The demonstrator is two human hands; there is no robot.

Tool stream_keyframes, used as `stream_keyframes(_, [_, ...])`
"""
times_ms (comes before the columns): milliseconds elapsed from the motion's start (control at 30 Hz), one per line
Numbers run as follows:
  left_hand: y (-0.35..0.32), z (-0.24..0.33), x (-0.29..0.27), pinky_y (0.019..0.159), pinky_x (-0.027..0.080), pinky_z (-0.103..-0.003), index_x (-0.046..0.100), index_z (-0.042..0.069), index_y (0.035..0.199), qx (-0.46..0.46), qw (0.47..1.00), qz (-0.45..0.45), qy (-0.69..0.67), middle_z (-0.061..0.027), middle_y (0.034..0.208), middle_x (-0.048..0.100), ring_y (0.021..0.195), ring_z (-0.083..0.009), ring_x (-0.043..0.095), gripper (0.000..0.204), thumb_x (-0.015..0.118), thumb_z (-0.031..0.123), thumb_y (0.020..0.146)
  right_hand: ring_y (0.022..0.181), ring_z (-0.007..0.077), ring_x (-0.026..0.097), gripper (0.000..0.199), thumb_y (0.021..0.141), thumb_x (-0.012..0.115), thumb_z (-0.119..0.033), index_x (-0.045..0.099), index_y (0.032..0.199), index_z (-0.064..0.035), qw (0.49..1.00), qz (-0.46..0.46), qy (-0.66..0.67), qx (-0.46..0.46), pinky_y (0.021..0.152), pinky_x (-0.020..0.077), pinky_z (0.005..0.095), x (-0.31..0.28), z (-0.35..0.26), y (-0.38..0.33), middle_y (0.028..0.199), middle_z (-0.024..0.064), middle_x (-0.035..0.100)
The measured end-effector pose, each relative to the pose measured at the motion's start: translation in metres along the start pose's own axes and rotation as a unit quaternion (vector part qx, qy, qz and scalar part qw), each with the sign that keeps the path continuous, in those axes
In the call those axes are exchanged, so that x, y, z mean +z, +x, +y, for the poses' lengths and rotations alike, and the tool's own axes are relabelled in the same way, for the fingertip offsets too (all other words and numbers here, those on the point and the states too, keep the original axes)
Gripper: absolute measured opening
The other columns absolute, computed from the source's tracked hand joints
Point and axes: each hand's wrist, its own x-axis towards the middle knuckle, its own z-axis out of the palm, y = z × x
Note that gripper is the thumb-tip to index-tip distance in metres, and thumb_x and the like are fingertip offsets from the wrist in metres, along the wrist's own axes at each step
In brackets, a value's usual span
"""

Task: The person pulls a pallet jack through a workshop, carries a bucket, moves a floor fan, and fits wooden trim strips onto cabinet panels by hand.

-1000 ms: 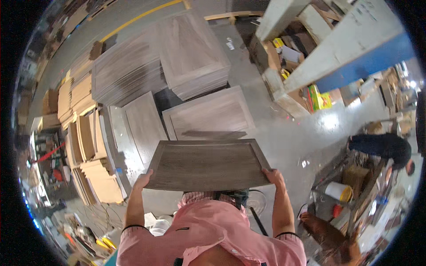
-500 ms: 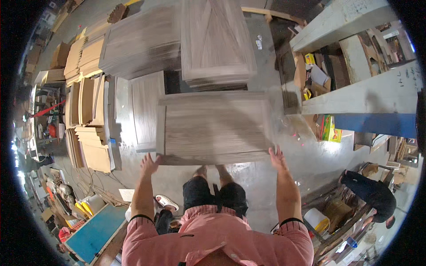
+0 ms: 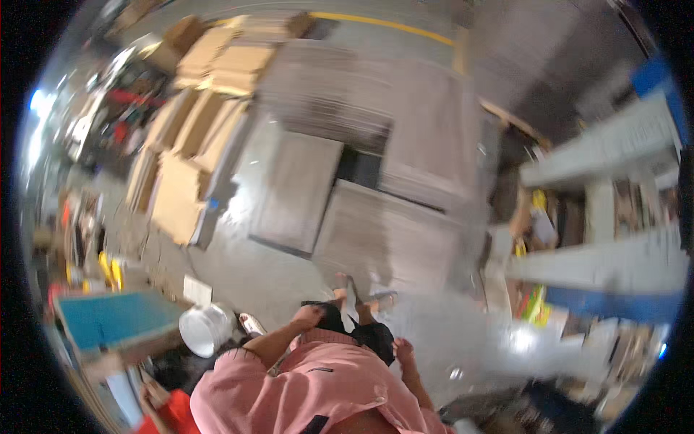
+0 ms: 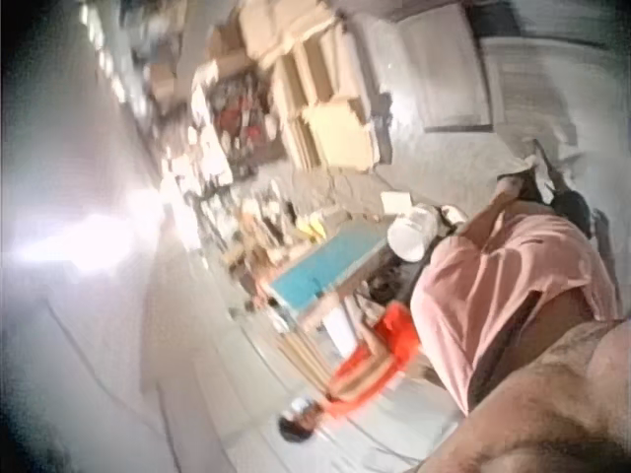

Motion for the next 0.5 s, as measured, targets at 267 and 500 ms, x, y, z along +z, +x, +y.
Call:
stream_keyframes(267, [-0.058,0.218,-0.058,0.095,0.038,-0.048,0.060,0.011,0.110,0.448,0.861,0.239,0.024,-0.0109,0.120,0.058,0.113,-0.0287,0.052,0.037,0.056,0.039,0.087,0.124,0.0244,0.048,0.067,0.092,0.047,-0.057,0.041,0.139,-0.0100,0.918,-0.238,0.306,0.080,0.099,0.0401,0.0439,0.084,-0.317,0.046,0.139,0.0099,0.047])
stream_keyframes(500, [-0.092,0.184,-0.101,0.114,0.022,-0.051,0.048,0.015,0.136,0.499,0.764,0.388,0.125,-0.0095,0.145,0.042,0.138,-0.0316,0.032,0.060,0.056,0.043,0.084,0.126,0.0291,0.044,0.068,0.092,0.037,-0.063,0.040,0.141,-0.0151,0.780,-0.375,0.495,-0.072,0.100,0.0389,0.0458,0.072,-0.563,-0.049,0.142,0.0106,0.045])
